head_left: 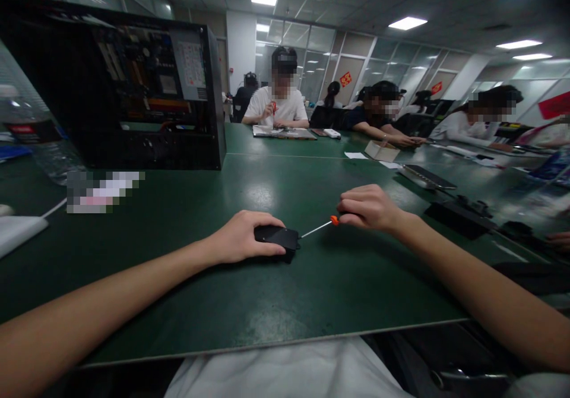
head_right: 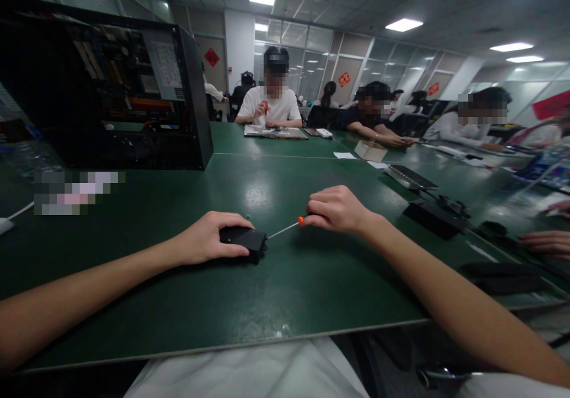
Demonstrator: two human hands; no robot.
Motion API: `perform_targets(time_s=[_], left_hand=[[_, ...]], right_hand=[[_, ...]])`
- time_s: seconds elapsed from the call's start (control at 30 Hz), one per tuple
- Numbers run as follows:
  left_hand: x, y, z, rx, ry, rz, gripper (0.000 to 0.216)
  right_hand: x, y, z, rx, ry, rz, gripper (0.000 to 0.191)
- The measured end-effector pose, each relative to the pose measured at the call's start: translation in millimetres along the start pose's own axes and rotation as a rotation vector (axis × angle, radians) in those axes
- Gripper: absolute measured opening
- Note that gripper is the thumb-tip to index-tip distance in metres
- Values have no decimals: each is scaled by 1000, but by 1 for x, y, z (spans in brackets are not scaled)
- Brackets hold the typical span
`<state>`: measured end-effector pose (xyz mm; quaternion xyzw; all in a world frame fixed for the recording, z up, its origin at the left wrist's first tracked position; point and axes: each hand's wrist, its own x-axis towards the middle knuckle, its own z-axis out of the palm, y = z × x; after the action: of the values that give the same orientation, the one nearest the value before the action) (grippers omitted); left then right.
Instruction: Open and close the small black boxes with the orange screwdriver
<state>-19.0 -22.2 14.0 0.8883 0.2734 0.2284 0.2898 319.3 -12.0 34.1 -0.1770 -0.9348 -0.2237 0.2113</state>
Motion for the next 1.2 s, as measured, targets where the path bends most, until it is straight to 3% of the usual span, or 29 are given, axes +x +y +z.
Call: perform_targets(time_s=[0.17, 0.27, 0.37, 0.6, 0.83, 0.93, 1.1, 1.2], left_hand=[[1, 1, 3, -24, -2, -6, 41], [3, 2, 7, -13, 16, -19, 41], [5, 4, 10, 4, 22, -19, 41], [3, 3, 10, -9, 33, 0, 42], [3, 3, 10, -3, 24, 10, 40], [2, 2, 12, 2, 32, 25, 40], [2, 0, 13, 7, 48, 26, 41], [1, 1, 14, 16, 57, 34, 41]], right_hand=[[0, -4, 38, 344, -231, 250, 60], [9, -11, 48, 431, -317, 312, 64], [16, -12, 41, 353, -316, 291, 63], [3, 5, 7, 45, -159, 285, 57], [5, -8, 13, -17, -126, 214, 57], [6, -11, 18, 21, -130, 200, 59], [2, -10, 32, 246, -317, 181, 63], [3, -14, 40, 314, -336, 188, 62]])
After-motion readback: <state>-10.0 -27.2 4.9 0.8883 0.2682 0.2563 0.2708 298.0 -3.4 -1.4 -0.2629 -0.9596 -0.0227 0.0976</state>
